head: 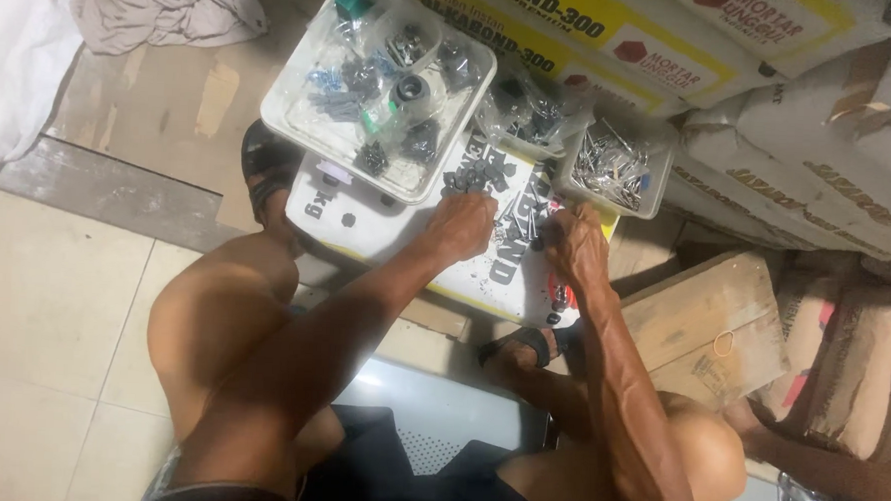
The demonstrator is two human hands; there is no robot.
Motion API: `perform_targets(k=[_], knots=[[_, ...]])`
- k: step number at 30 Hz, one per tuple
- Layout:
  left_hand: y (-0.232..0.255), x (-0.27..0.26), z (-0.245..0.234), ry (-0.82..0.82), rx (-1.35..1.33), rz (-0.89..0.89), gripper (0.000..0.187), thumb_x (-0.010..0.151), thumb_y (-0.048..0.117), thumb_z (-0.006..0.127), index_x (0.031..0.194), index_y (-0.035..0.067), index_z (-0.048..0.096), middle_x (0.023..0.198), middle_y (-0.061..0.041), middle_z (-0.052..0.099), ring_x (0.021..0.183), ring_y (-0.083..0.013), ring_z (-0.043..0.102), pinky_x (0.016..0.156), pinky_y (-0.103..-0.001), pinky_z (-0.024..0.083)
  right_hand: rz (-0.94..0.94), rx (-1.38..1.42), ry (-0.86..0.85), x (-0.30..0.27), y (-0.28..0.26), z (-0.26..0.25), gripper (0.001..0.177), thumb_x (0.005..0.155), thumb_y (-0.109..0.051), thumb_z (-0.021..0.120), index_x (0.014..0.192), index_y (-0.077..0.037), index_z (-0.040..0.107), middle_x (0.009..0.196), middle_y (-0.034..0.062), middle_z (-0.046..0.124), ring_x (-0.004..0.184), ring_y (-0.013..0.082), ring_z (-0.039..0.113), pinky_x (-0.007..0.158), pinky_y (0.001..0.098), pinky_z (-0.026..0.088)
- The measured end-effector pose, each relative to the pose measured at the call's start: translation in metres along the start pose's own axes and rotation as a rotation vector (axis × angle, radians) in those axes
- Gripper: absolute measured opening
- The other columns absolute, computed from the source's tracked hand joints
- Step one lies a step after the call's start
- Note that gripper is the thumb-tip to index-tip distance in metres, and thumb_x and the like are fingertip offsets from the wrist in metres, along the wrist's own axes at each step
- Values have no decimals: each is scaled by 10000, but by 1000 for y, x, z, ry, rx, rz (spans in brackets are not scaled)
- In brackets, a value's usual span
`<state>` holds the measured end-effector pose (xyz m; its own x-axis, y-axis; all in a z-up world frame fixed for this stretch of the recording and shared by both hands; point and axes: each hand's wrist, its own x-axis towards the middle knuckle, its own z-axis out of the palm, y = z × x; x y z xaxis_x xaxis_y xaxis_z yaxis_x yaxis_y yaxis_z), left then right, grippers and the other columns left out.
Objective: Sorting and transferring small black hardware fasteners from a pile into a plastic storage tray.
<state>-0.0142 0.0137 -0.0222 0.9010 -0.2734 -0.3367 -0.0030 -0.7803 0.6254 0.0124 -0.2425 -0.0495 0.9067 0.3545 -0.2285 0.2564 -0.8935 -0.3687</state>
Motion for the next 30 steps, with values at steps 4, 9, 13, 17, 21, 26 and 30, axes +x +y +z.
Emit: perform_targets(k=[4,9,13,17,21,26,30], knots=[[-7,8,11,11,-6,19,274,986,104,487,942,-14,731,799,-168,708,704,-270,725,559,-375,554,-31,-8,0,0,-11,-7,285,720,-67,753,997,-103,699,1055,149,524,1032,408,577,876,564,539],[-10,8,14,-1,-44,31,256,971,141,514,1014,6,728,922,-193,726,798,-315,746,605,-410,579,-75,9,35,-6,-22,-18,252,728,-54,731,976,-70,692,979,191,527,948,444,590,858,563,518],[-1,-7,2,4,-118,67,238,956,129,528,1053,1,703,946,-210,717,811,-349,744,633,-449,589,-90,111,75,4,-11,-25,102,848,-85,690,926,-32,651,903,232,527,901,492,573,803,592,488],[36,-30,-51,53,-415,231,332,974,46,509,1288,-29,587,1197,-293,652,1089,-483,676,908,-562,559,-5,635,-24,-15,-98,-102,68,929,-99,674,986,-65,688,871,107,606,818,256,576,727,362,467],[39,-31,-40,14,-618,274,247,989,42,520,1218,-1,600,1092,-262,691,1007,-466,693,826,-547,545,119,1220,-145,-4,-82,-76,121,949,-77,645,1065,-45,638,816,13,610,734,103,565,674,225,429],[22,-4,-22,92,-527,312,71,970,94,617,1035,99,647,1160,-198,634,1070,-472,654,874,-558,540,159,1430,-204,-13,-93,-87,125,934,-47,644,1049,-15,608,798,64,651,718,157,638,683,248,470],[12,-1,-7,96,-521,300,61,986,96,531,981,68,586,906,-223,649,888,-492,658,753,-540,509,68,1174,25,-9,-83,-78,179,984,-22,639,1162,-5,635,913,28,603,808,95,572,769,223,443]])
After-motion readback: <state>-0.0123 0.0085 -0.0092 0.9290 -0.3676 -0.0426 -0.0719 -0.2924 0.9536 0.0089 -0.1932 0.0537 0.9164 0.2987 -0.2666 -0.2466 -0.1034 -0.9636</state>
